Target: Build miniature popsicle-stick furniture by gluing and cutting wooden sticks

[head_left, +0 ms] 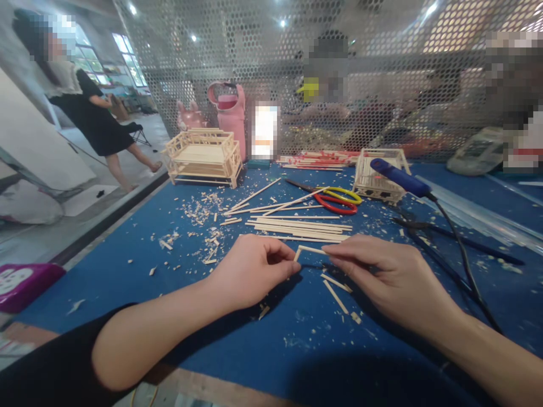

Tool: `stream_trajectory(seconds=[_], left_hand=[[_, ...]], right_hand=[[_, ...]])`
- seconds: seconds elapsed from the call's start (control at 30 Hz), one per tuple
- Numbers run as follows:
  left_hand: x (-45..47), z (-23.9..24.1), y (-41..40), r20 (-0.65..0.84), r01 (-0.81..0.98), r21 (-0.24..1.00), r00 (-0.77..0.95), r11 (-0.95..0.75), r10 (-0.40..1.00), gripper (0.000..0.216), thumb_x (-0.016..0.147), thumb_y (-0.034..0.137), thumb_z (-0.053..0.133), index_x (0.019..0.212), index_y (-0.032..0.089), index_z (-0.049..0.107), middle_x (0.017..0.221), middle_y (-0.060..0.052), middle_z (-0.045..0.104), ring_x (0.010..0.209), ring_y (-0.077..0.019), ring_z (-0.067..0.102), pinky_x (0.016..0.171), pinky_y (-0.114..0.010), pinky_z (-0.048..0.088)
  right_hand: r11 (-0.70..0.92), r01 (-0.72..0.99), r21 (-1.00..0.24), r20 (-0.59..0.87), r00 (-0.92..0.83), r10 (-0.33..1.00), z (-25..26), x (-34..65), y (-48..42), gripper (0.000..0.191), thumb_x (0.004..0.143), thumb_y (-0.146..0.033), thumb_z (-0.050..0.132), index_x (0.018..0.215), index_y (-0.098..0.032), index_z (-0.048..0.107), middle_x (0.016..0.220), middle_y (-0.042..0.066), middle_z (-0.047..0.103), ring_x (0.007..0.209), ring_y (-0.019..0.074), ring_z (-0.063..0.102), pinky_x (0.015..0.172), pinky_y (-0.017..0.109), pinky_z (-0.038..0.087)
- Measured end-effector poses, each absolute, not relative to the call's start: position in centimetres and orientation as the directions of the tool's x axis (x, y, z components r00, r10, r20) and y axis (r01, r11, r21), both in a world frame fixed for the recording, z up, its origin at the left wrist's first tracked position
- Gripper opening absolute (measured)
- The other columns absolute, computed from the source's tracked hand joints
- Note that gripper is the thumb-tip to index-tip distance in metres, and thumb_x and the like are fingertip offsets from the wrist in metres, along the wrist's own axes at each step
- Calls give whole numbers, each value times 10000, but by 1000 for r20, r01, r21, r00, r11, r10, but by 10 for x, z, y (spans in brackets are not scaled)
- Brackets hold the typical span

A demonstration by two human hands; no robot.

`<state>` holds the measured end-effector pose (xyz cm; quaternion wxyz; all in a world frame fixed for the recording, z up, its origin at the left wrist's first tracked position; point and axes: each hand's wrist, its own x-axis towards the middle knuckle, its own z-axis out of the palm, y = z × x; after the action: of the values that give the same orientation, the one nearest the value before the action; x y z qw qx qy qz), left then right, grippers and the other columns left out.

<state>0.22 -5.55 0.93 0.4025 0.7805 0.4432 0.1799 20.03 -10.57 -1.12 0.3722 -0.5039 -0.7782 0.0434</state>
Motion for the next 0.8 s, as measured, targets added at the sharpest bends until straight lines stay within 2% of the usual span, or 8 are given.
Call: stream_trajectory(seconds=[0.2,0.47,0.8], left_hand=[[2,7,-55,-89,553,788,538,-271,839,225,705,359,561,703,164,673,608,4,616,545,-95,504,498,-205,377],[4,4,-56,-247,530,843,529,-89,812,223,671,367,581,672,154,645,554,10,570,489,-85,485,467,-201,375],[5,3,-56,-229,533,840,514,-99,827,234,681,368,565,651,148,638,560,1,587,470,-76,473,448,-197,352]], right_hand=[[483,747,-457,513,-223,829,-11,200,-104,207,821,-187,490,863,-233,687,793,32,702,711,154,649,618,257,525],[479,734,-482,462,-252,851,-11,200,-103,197,819,-173,494,848,-213,684,729,22,680,666,124,624,597,222,498],[466,741,-484,442,-253,861,-10,199,-105,202,819,-169,491,859,-211,684,728,20,679,661,117,620,590,209,480]])
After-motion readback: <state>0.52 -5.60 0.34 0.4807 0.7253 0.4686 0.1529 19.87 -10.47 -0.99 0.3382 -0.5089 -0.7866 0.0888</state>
